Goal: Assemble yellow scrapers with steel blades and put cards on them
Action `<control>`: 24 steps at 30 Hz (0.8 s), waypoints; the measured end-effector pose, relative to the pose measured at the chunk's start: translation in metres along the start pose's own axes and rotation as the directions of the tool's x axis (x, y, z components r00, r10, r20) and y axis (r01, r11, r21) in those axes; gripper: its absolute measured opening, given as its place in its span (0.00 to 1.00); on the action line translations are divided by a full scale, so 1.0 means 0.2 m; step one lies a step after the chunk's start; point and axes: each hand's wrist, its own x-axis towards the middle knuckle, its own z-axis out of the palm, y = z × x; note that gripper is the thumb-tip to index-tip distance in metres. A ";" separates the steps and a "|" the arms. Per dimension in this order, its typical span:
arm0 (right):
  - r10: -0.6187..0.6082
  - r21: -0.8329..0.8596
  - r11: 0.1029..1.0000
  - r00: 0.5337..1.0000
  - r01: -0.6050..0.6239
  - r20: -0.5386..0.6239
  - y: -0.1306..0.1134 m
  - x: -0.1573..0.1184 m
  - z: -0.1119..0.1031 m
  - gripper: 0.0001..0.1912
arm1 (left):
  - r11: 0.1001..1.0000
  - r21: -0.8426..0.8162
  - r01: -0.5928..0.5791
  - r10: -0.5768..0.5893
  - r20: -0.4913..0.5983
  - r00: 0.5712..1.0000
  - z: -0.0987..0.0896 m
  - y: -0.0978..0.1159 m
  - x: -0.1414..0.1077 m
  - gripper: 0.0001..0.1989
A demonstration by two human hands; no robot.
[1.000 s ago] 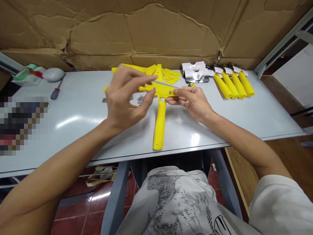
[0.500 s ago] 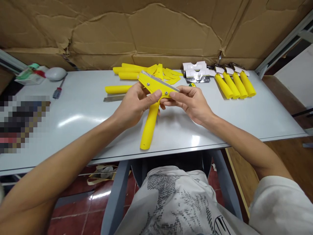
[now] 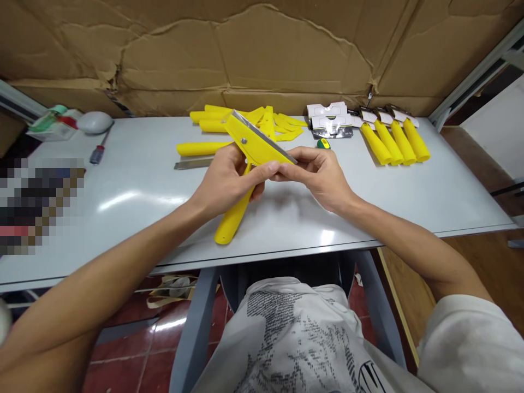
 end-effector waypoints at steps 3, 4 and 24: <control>-0.004 -0.012 1.000 1.000 0.004 0.009 0.00 0.00 0.00 0.24 | 0.999 -0.032 -0.012 0.012 -0.005 1.000 0.01 0.02 0.00 0.24; -0.002 -0.020 1.000 1.000 0.002 0.007 0.00 0.00 -0.01 0.25 | 0.999 -0.036 -0.013 0.013 -0.005 1.000 0.01 0.02 0.00 0.24; 0.030 -0.088 0.995 0.998 -0.036 -0.063 -0.01 -0.01 0.01 0.29 | 1.000 -0.013 -0.002 0.002 0.011 1.000 0.00 -0.01 0.00 0.23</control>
